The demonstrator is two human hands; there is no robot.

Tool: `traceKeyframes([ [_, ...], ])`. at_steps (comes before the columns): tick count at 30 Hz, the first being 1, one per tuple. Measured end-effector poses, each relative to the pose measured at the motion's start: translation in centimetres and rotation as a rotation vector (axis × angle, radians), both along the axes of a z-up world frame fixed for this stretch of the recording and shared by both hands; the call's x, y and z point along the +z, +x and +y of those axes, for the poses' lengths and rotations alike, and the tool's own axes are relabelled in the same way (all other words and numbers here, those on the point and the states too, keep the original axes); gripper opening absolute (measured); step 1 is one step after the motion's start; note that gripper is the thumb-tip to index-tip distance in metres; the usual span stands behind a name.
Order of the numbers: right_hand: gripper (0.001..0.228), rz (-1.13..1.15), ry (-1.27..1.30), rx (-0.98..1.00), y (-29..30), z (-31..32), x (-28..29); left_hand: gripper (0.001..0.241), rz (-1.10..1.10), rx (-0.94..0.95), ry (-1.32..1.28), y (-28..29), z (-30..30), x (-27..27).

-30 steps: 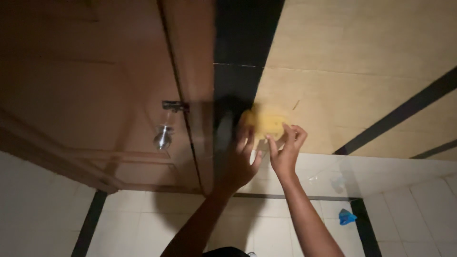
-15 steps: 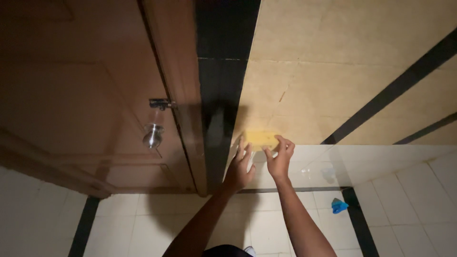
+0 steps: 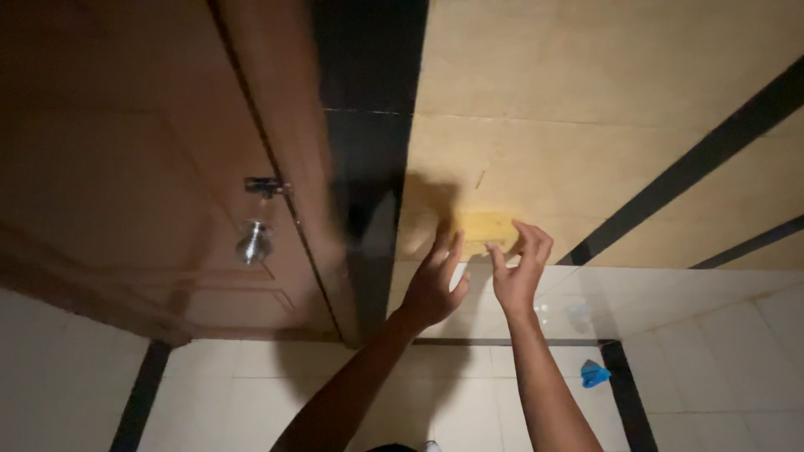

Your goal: The person washes their hands using a handheld bidet sprayer, then picks up a yellow sponge from the sink area. They proceed to scrub the tiled wall next to the bathroom door with the sponge, moving it up and down along the vertical grout lines.

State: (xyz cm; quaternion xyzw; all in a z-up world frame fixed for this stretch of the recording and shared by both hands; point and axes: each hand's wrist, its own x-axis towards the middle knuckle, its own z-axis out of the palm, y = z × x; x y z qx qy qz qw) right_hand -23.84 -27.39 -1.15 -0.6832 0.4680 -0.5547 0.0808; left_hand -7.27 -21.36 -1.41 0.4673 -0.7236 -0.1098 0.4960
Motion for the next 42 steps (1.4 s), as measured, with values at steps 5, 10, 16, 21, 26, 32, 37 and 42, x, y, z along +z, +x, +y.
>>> traceKeyframes([
  [5, 0.056, 0.032, 0.052, 0.024, -1.1, -1.0, -2.5, 0.075, -0.108, 0.03, 0.06, 0.0, -0.2, -1.4],
  [10, 0.057, 0.164, 0.018, 0.034, -2.7, -2.0, -4.5, 0.077, -0.194, 0.052, 0.133, -0.1, -0.2, -2.4],
  [16, 0.057, 0.135, 0.121, 0.086, -3.2, -2.5, -5.7, 0.083, -0.234, 0.041, 0.189, 0.0, -0.2, -2.5],
  [21, 0.061, 0.064, 0.049, 0.108, -3.1, -2.8, -7.6, 0.081, -0.27, 0.075, 0.414, -1.0, -0.6, -2.3],
  [26, 0.055, 0.019, 0.009, 0.094, -2.7, -2.6, -8.1, 0.081, -0.271, 0.136, 0.24, -1.9, -1.4, -4.8],
  [32, 0.053, -0.014, 0.071, 0.087, -2.7, -2.5, -8.4, 0.085, -0.179, 0.141, 0.007, -2.1, -0.9, -4.6],
  [37, 0.055, -0.002, -0.136, 0.12, -3.8, -3.2, -5.6, 0.086, -0.18, 0.153, -0.028, -2.3, -0.8, -3.1],
  [42, 0.049, -0.118, -0.001, 0.113, -5.3, -3.4, -1.0, 0.088, -0.113, 0.06, -0.043, -3.9, -1.7, 1.4],
])
